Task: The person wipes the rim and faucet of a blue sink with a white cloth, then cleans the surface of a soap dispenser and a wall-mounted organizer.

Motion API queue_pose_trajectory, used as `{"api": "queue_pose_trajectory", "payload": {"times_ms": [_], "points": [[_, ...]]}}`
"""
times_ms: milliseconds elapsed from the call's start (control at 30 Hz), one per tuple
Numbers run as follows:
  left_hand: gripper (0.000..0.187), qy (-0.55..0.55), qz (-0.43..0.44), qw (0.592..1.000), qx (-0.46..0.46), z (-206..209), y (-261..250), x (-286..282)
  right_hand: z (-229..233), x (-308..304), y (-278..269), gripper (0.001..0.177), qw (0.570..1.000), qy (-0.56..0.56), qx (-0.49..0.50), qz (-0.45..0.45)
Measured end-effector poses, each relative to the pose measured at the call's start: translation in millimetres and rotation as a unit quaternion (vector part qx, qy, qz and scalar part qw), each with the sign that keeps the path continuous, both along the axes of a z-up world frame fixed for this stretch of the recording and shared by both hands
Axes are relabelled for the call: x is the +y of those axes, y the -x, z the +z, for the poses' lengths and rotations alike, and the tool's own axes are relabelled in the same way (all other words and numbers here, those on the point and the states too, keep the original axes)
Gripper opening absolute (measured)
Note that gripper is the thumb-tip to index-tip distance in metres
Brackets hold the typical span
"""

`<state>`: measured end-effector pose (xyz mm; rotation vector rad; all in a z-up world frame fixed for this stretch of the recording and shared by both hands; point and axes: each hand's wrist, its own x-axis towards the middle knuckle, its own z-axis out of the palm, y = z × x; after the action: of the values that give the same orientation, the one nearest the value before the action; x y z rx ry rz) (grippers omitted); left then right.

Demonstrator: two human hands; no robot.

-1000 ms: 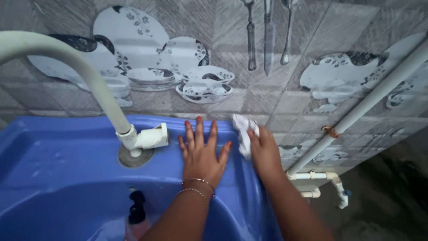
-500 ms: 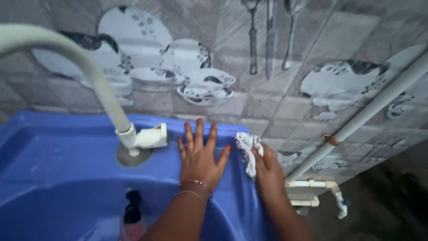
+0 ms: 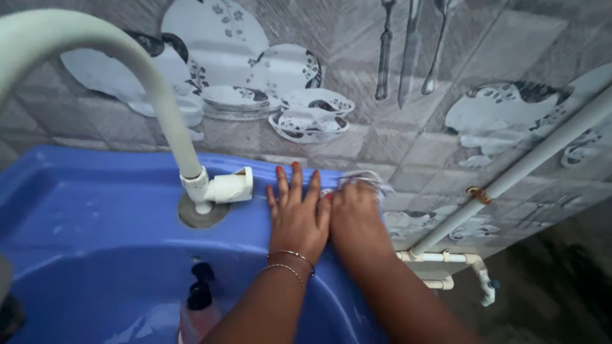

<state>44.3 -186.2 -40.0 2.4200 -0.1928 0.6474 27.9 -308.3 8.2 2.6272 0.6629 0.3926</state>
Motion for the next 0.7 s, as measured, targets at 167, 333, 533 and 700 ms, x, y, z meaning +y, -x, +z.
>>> {"api": "queue_pose_trajectory", "payload": {"times_ms": [167,333,533,700], "points": [[0.055,0.049,-0.059,0.997,0.012,-15,-11,12,-15,22,10,0.046,0.985,-0.134,0.093,-0.062],[0.059,-0.015,-0.153,0.983,0.102,-7,-5,52,-47,42,37,0.053,0.899,-0.402,0.132,-0.113],[0.067,-0.070,-0.172,0.976,0.113,-14,17,64,-46,53,29,0.036,0.870,-0.474,0.085,-0.103],[0.070,-0.046,-0.189,0.966,0.168,-15,15,66,-51,45,40,0.042,0.926,-0.367,0.050,-0.077]]}}
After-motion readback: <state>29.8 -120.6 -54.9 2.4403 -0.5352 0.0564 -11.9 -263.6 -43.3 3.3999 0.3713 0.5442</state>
